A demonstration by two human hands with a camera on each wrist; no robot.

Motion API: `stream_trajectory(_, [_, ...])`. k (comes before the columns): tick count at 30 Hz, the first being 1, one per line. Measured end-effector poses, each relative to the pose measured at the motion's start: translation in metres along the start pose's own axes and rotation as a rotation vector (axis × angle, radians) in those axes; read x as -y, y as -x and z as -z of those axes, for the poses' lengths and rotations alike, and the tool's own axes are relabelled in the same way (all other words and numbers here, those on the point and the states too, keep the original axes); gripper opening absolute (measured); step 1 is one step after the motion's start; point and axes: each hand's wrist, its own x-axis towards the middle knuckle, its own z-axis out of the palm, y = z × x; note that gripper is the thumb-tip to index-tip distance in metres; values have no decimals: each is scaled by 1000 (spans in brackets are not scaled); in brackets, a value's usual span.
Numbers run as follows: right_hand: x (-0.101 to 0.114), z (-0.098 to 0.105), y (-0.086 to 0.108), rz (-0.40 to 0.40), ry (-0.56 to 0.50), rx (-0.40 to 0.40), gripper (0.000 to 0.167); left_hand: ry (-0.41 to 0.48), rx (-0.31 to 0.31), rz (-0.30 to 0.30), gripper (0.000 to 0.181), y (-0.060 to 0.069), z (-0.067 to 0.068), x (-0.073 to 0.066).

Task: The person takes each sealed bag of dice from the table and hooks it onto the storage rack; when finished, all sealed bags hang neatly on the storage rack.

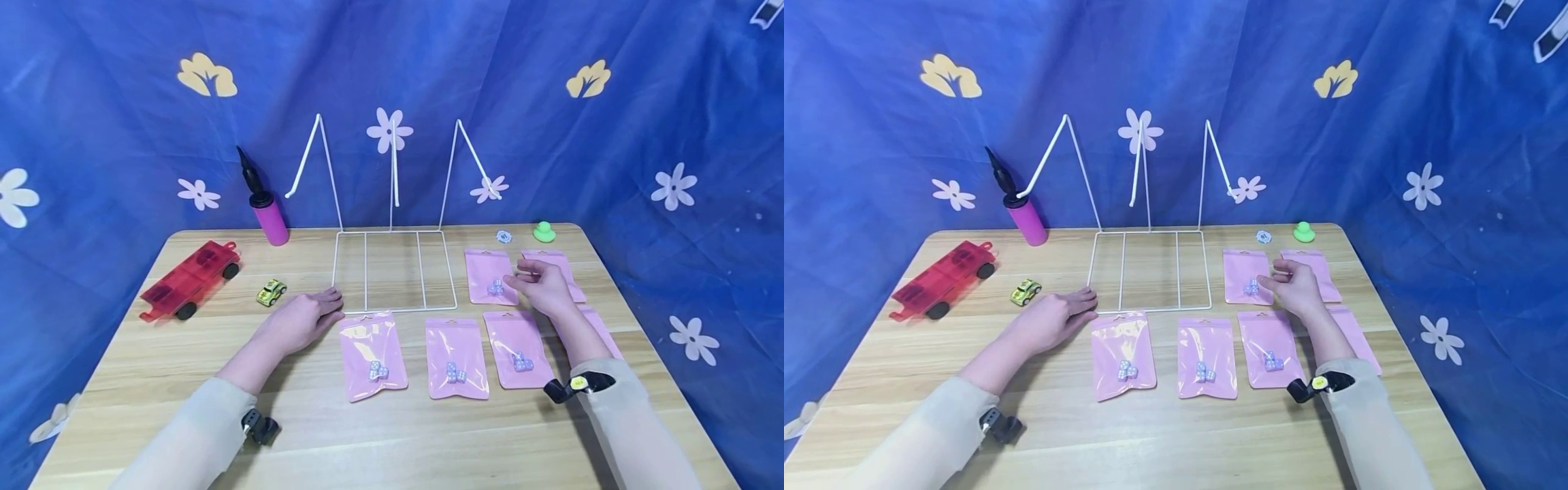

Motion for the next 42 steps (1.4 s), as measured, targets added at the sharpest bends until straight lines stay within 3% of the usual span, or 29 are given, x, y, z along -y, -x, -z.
stream_trajectory(9, [-5,-10,-10,-20,46,-21,63,42,31,22,34,-4,2,2])
stream_trajectory(21, [-10,-23,-17,-51,124,-58,77,103,1,22,31,-2,-1,6])
stream_trajectory(27, [-8,-21,-23,-102,87,-30,78,106,-20,7,31,-3,-3,7])
stream_trajectory(31, [-8,-20,-25,-114,74,-21,69,96,-26,1,30,-2,-2,5])
stream_trajectory(38, [-9,-17,-25,-80,22,-3,36,111,-16,30,31,-1,-2,4])
stream_trajectory(42, [-7,-14,-23,-58,31,-3,29,115,-23,33,31,-1,-3,6])
